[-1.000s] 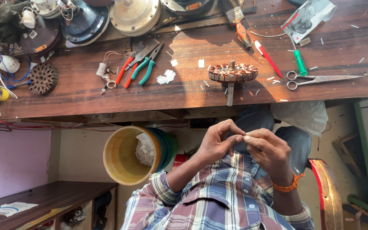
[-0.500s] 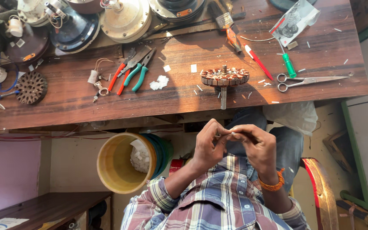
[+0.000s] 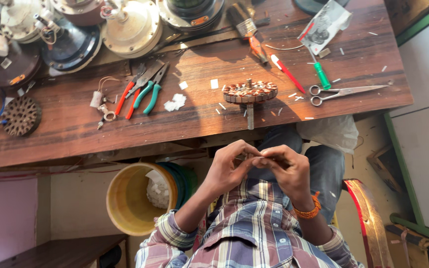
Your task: The person sits at a workbench fitting small white insulator pieces into the slots of a copper motor armature/commutator, pressing each piece in by hand and occasionally trimming pieces with scissors while working around the rotor.
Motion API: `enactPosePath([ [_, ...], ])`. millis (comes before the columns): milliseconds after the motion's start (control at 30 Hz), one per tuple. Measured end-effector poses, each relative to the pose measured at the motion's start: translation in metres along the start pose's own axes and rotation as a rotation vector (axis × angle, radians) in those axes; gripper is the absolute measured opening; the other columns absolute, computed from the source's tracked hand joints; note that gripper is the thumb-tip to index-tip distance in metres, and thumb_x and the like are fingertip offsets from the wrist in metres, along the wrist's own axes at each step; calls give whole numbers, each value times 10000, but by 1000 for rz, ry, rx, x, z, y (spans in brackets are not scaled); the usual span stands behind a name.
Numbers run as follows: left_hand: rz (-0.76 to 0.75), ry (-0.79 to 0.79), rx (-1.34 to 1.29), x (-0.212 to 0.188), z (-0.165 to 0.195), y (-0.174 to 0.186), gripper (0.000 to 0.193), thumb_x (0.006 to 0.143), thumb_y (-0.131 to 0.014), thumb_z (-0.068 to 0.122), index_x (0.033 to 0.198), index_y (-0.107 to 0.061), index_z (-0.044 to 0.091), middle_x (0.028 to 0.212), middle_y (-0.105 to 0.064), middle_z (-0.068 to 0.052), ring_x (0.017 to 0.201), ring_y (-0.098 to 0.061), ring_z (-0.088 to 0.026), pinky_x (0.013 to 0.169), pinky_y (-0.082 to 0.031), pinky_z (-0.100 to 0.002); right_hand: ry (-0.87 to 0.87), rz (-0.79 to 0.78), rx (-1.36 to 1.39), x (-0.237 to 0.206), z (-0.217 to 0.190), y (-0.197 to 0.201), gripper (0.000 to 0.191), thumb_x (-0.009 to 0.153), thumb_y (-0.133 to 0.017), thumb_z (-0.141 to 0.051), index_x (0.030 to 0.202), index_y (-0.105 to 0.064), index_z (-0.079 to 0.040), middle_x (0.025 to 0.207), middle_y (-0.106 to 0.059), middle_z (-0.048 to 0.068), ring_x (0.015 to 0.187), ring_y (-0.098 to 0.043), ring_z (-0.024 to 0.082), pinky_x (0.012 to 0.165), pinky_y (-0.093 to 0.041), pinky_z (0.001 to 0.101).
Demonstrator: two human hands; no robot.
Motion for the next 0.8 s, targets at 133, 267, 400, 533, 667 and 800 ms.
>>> enactPosePath([
  [133, -103, -194, 129, 3, 22, -3, 260, 862, -763, 59, 1110, -687, 35, 877, -599, -77, 805, -592, -206, 630, -467, -320, -156, -72, 512, 0, 18, 1, 171, 976, -719, -90, 1028, -621, 39, 896, -730, 118, 764, -736, 146, 675, -624, 283],
  [267, -143, -193, 114, 4, 22, -5, 224, 893, -756, 51, 1103, -677, 51, 904, -611, -54, 789, -597, -172, 674, -469, -311, -345, -180, 729, -8, 29, -7, 206, 963, -736, -133, 999, -596, 14, 838, -679, 76, 672, -658, 103, 552, -567, 258],
  [400, -202, -56, 78, 1, 4, -9, 139, 883, -751, 32, 986, -657, 33, 822, -611, -51, 683, -592, -143, 595, -448, -288, -449, -249, 760, -16, 37, -13, 207, 954, -731, -148, 978, -583, -7, 838, -683, 75, 653, -639, 80, 525, -549, 238],
  [533, -229, -29, 75, 3, -11, -13, 127, 873, -732, 0, 870, -607, 22, 769, -609, -49, 654, -585, -146, 589, -443, -285, -516, -293, 816, -17, 52, -20, 222, 985, -738, -163, 985, -575, -12, 854, -671, 63, 674, -636, 77, 555, -549, 226],
  [667, -174, -1, 105, 13, -11, -22, 114, 888, -763, 56, 899, -651, 47, 771, -611, -50, 679, -584, -151, 615, -449, -292, -527, -224, 920, -15, 66, -15, 235, 936, -732, -196, 977, -572, -29, 921, -697, 65, 689, -619, 68, 572, -524, 202],
  [800, -140, -251, 353, 25, 19, -23, 290, 842, -811, 165, 1086, -665, 109, 1064, -625, -61, 989, -577, -246, 865, -459, -378, -360, -170, 1086, -24, 62, 2, 210, 981, -739, -172, 1032, -572, -56, 898, -630, 23, 727, -558, 54, 611, -478, 173],
])
Point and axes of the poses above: each hand's wrist, its own x-axis towards the middle knuckle, its own y-axis out of the back of the hand, z = x × y, the point moved 7 cm from there along x, towards the middle knuckle
